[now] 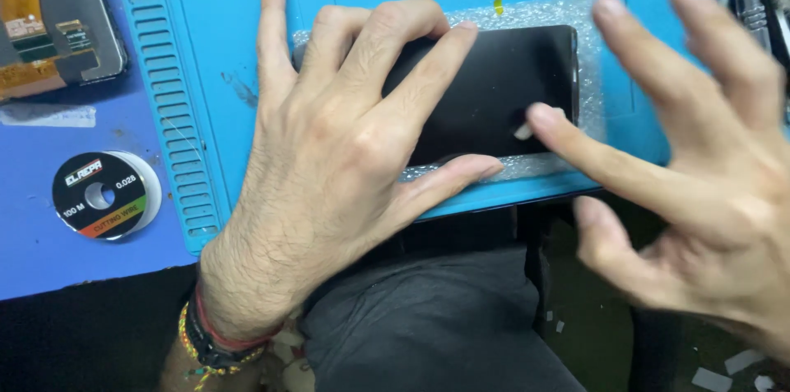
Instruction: Cleaning a smartphone screen using a small cleaning pad on a repair mat
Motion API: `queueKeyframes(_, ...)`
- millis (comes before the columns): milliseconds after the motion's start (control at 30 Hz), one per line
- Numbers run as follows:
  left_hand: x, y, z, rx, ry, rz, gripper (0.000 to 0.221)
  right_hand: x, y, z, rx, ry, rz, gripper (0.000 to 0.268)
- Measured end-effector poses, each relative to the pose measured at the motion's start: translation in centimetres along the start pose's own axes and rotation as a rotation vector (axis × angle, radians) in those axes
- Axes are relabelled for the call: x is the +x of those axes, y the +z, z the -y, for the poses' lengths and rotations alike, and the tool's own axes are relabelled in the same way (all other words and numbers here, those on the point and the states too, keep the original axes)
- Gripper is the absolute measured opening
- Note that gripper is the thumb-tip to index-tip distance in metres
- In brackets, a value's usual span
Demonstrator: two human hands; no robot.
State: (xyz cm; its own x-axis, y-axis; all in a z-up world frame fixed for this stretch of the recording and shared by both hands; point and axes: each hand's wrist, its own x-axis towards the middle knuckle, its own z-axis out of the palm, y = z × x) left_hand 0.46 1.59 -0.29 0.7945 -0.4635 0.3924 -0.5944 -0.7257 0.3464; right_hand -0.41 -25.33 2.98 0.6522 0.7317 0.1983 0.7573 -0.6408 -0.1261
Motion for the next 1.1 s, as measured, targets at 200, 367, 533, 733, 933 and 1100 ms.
queueKeyframes(200,-0.1,0.0,0.1,0.001,0.004,0.006,0.08,1.5,1.3,-0.7,-0.04,-0.092,-0.069,0.048)
queueKeyframes(367,-0.1,0.1,0.3,0.017,0.011,-0.005,0.084,-0.7,0.3,-0.7,-0.056,-0.02,0.018,0.05)
queueKeyframes(533,-0.1,0.0,0.2,0.016,0.021,-0.002,0.082,0.4,1.3,-0.2,-0.013,-0.047,-0.063,0.049)
queueKeyframes(733,0.0,0.0,0.1,-0.004,-0.003,0.005,0.084,0.1,1.1,0.4,-0.088,0.027,0.001,0.051)
queueKeyframes(933,0.3,-0.2,0.1,-0.004,0.004,0.01,0.082,-0.7,0.6,0.4,-0.04,0.073,-0.003,0.051)
queueKeyframes(1100,0.4,-0.2,-0.2,-0.001,-0.02,0.02,0.073,1.0,2.1,0.4,0.047,0.016,-0.112,0.056)
